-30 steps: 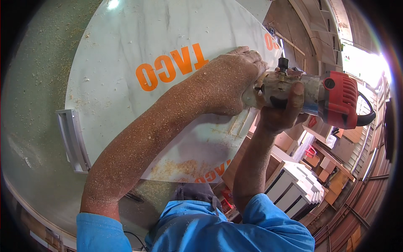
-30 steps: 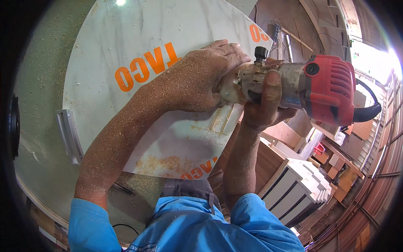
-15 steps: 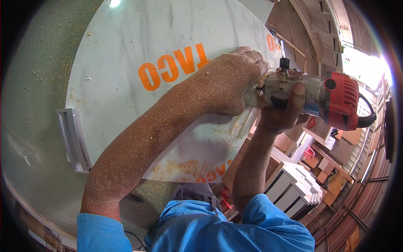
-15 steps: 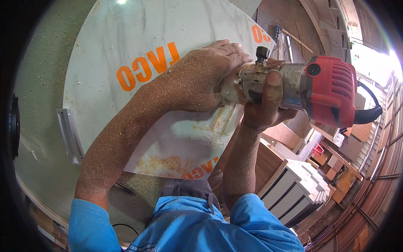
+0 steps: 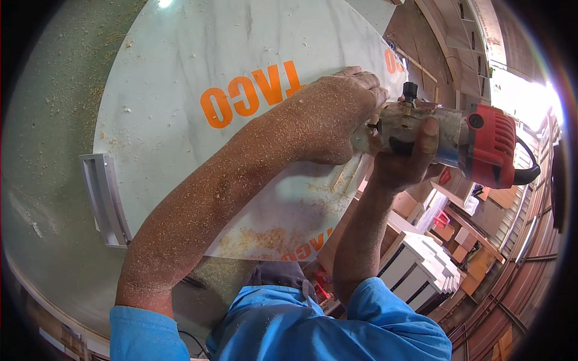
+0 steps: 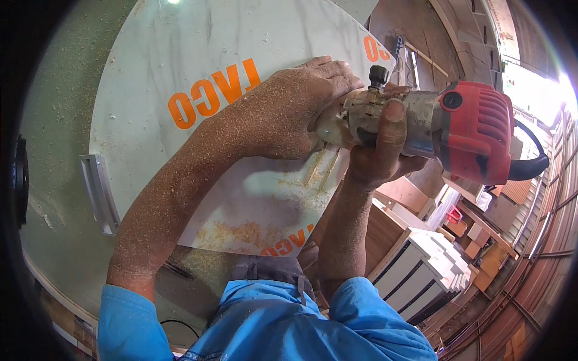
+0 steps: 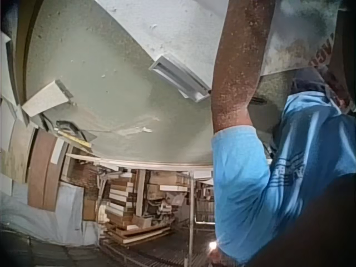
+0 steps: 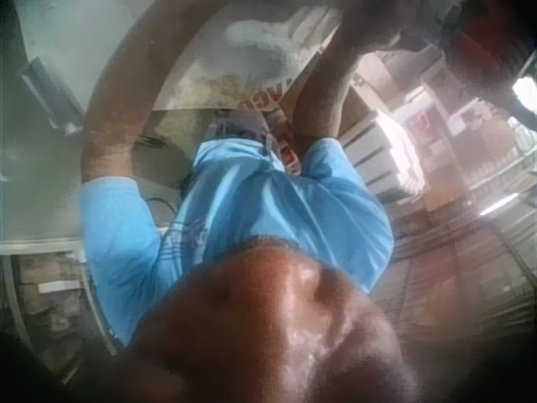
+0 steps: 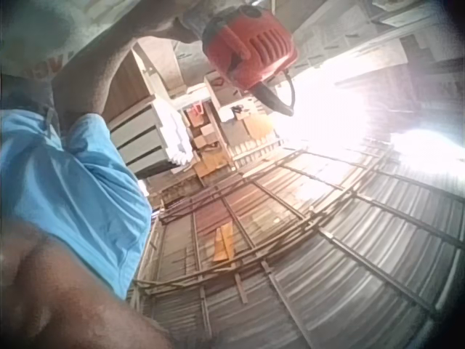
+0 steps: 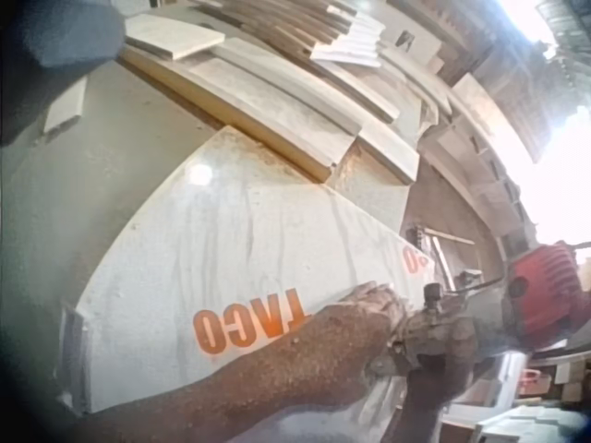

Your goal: The person uses a trim router to cut a rectangular hole in a laminated panel, periodically checking the fit of the opening with a metal handle.

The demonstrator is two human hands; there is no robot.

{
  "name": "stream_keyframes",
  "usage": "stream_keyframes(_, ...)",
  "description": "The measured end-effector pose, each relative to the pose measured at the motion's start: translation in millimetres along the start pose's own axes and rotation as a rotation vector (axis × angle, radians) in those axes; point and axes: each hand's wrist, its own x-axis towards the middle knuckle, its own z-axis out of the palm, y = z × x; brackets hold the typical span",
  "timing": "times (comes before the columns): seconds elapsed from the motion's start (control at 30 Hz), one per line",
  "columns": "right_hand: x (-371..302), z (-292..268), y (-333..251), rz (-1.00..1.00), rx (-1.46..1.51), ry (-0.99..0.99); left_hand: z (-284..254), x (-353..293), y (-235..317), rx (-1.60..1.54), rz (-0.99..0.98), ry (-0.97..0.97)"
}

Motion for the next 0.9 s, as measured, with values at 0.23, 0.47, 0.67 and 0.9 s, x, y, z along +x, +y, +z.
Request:
stream_keyframes(0.23, 1.3, 1.6, -0.6, -0.005, 0.046, -0.008, -2.3, -0.1, -2.4, -0.024, 0.014, -0.012)
stream_keyframes(0.47, 2.2, 8.9, -10.0, 0.1, 0.089, 0.03, -4.0, -1.7, -0.7, -0.045, -0.002, 0.002)
stream_keyframes(0.67, 2.6, 13.7, -15.6, 0.147, 0.132, 0.074, -5.3, -1.5, 0.1, -0.025, -0.017, -0.021)
stream_keyframes(0.9, 0.3, 18.0, -17.9, 0.162, 0.144, 0.076, -7.7, -1.8, -0.3, -0.013, -0.043, -0.059)
